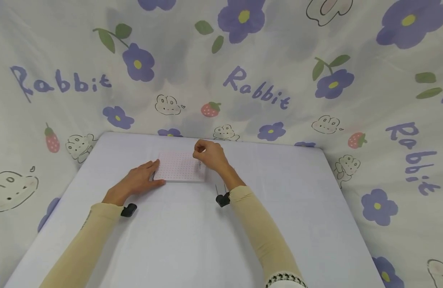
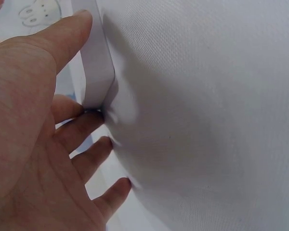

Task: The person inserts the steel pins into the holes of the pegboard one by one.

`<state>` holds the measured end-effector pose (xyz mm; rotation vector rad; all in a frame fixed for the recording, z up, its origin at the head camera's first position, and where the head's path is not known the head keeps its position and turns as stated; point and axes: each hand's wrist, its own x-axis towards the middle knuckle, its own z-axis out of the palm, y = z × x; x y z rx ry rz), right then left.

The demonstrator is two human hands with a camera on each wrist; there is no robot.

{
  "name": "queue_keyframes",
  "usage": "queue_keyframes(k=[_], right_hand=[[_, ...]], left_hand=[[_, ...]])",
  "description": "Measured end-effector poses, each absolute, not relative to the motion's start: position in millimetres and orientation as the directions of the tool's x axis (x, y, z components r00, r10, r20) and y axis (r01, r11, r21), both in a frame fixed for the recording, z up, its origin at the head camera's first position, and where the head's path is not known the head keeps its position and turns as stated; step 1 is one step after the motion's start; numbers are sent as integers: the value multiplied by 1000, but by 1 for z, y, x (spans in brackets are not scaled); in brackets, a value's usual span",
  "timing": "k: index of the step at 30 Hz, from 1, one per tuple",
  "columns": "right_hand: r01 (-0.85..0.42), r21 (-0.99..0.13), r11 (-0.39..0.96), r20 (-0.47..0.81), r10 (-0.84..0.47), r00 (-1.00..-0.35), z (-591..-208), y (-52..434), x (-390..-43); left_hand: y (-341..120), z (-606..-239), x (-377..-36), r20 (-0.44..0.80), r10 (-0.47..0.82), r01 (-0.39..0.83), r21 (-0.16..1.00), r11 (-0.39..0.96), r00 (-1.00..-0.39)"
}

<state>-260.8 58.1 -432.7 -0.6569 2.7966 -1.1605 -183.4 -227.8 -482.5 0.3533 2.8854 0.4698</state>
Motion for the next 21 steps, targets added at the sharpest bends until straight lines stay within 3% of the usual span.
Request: queue_keyframes(k=[10, 21], right_hand=[[-315, -693, 649, 119, -328, -937, -442, 73, -269], [-254, -667, 700, 36, -310, -950, -457, 79, -276]], left_hand=[[-227, -484, -184, -164, 262, 198, 329, 924, -951], [-228, -483, -183, -164, 259, 195, 329, 924, -952]])
